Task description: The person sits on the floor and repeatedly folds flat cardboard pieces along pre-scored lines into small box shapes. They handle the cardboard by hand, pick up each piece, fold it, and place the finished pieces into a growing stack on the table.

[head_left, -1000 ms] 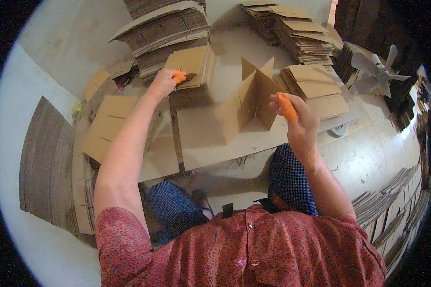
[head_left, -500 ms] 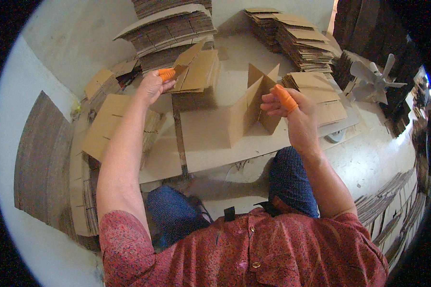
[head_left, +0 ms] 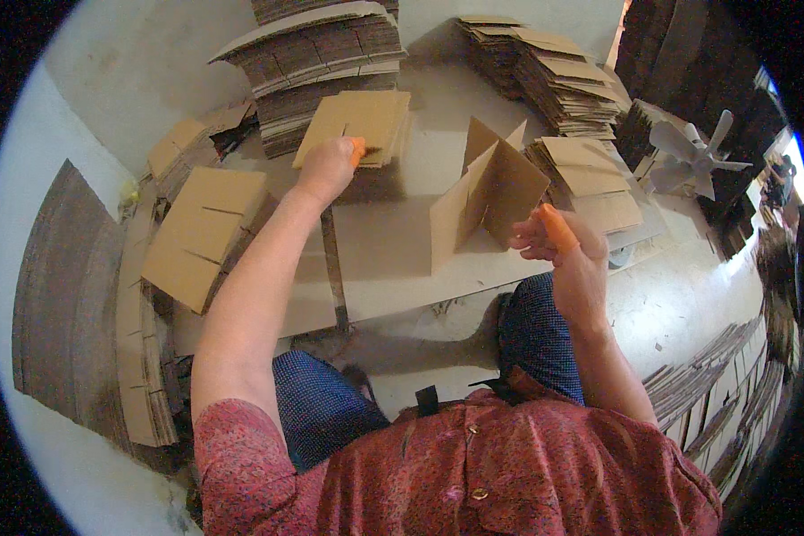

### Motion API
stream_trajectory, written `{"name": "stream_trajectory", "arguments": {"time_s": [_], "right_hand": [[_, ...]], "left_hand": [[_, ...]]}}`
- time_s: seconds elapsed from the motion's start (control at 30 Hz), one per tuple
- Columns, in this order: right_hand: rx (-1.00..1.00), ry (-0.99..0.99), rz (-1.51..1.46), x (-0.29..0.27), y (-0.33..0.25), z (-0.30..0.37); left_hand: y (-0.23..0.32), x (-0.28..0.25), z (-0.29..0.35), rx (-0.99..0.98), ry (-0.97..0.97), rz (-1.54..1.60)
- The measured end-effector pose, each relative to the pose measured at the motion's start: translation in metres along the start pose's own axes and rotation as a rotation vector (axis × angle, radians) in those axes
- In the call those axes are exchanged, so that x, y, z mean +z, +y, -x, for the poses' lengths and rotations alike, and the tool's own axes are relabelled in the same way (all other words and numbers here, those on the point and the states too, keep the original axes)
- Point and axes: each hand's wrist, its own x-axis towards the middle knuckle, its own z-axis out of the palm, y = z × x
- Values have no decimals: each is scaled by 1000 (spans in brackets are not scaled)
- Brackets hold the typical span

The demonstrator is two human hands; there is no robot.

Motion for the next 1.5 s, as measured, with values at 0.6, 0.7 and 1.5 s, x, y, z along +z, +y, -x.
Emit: {"name": "stream_trajectory", "arguments": {"time_s": [0.6,0.7,1.5], "right_hand": [[199,-171,-307,28,-22,-54],[139,-24,-365,15,-20,-66],[-256,-62,470,-15,53,-20]], "left_hand": [[92,-51,67,620,432,858],[140,-47,91,687,322,781],[144,-14,131,47,226,805]]}}
